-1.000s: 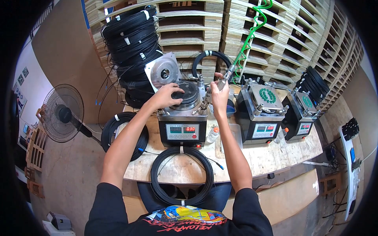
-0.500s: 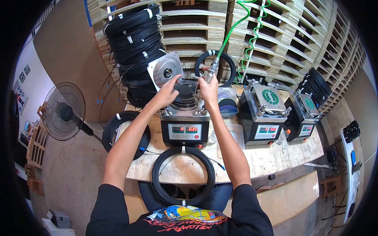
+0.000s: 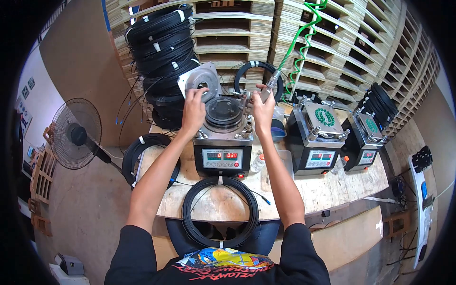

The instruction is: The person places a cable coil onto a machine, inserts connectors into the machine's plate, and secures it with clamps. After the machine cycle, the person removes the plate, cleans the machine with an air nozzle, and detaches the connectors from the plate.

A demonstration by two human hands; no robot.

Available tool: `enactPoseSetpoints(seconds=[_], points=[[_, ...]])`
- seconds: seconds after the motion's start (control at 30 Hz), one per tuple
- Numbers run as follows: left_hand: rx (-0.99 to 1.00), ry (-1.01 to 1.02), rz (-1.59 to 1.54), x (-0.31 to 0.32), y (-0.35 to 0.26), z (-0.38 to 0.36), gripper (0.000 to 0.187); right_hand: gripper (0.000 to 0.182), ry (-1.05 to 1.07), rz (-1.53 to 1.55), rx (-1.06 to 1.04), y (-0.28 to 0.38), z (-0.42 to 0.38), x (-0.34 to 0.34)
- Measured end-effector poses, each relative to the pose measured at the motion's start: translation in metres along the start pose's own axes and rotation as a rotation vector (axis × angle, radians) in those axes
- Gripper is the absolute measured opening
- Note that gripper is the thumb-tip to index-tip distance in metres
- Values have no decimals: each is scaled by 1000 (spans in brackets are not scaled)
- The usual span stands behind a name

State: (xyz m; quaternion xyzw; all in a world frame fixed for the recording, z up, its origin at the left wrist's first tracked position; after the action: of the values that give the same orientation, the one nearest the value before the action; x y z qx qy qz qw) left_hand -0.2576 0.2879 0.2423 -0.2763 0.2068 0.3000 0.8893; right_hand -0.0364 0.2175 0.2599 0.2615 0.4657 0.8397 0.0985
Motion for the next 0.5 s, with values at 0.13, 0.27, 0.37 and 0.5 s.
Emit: enactPoseSetpoints(seconds=[0.13, 0.27, 0.37, 0.5], points=[[-109, -120, 202, -6, -5, -5, 48, 17, -12, -25, -42, 7, 22, -46], [-208, -283, 273, -4, -5, -9, 58, 29, -29, -631, -269, 29, 78, -110], [-217, -361, 185, -3, -3, -12, 68, 38, -143, -922, -196, 65, 109, -143], [-300, -283, 93, 3, 4, -13, 73, 43, -173, -1095, -59, 79, 164, -195]])
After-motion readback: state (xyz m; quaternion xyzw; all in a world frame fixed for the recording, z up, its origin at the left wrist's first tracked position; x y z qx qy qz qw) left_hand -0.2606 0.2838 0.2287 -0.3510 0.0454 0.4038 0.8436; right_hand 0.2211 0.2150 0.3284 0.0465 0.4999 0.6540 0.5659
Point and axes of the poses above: each hand's wrist, its own z-axis towards the middle knuckle, its own x-axis out of the palm, y = z × x, the point moved 2 cm from there along z, towards the middle knuckle, and after that the axes turned 7 degrees about z, right-handed, at the moved point
